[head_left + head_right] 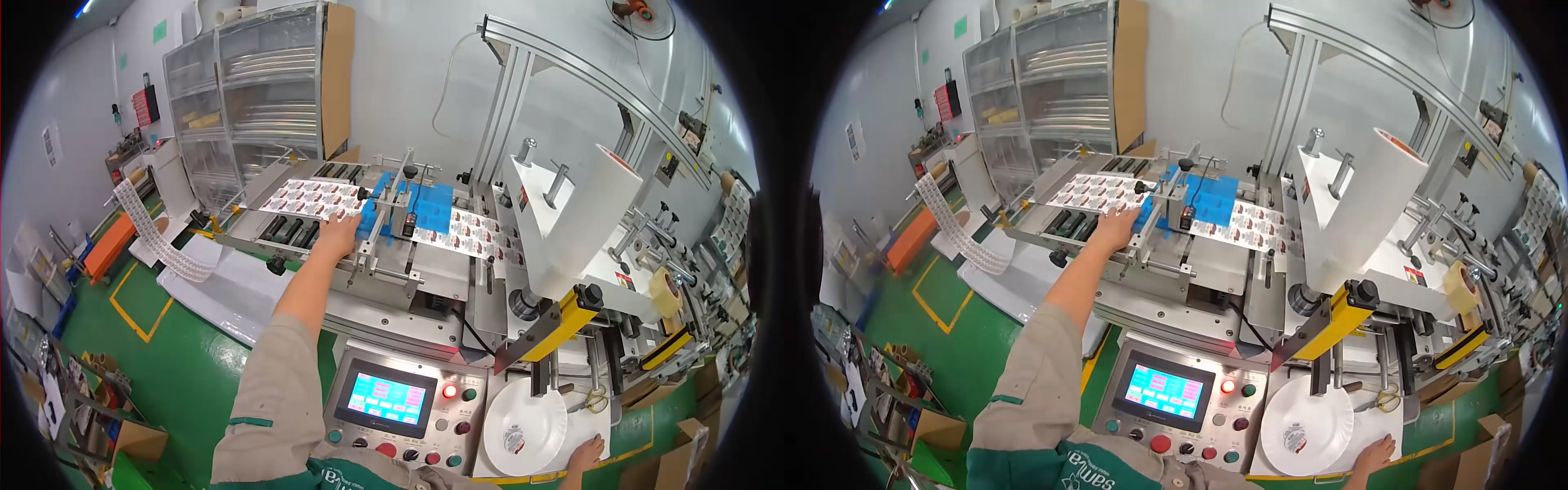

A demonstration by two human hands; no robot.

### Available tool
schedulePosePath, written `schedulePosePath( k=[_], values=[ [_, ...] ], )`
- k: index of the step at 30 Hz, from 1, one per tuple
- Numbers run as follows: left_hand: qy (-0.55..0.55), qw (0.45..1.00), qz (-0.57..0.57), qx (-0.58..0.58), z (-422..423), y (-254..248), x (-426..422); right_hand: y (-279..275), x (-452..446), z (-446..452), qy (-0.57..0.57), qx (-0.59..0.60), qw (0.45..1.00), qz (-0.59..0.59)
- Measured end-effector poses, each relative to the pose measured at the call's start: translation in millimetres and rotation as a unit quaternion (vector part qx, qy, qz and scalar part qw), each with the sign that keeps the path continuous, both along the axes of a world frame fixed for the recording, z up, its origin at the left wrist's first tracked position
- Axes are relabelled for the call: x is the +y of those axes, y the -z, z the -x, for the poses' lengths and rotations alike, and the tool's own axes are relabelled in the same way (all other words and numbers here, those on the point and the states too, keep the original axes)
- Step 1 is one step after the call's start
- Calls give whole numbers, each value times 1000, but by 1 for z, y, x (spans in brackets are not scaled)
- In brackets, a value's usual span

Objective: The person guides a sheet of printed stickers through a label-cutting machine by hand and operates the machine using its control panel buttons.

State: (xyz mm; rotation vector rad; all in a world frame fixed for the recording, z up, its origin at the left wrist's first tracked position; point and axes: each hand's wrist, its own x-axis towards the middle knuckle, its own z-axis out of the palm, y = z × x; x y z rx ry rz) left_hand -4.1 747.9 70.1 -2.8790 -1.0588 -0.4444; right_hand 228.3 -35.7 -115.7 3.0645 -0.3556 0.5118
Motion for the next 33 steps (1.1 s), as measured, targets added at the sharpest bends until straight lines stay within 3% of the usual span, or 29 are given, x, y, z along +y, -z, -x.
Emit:
schedulePosePath(
  k=[4, 5, 8, 26, 32, 33],
  values=[
    [-2, 1000, -7, 6, -2, 6, 4, -5, 7, 6, -6, -6, 1000, -3],
    [-10, 998, -59, -9, -2, 9, 2, -5, 7, 5, -6, -1, 1000, 4],
    [-7, 1000, -11, 7, -1, 1, 0, -7, 8, 5, 6, 1, 1000, 1],
    [-11, 1000, 17, 13, 1, -7, -5, -2, 1, 2, 5, -13, 1000, 12],
    [-23, 999, -5, 41, -2, -6, -4, -2, 7, 2, 21, -3, 1000, 19],
    [-19, 998, -49, 26, -2, 3, -1, 3, 3, 0, 9, -9, 1000, 14]
  ],
)
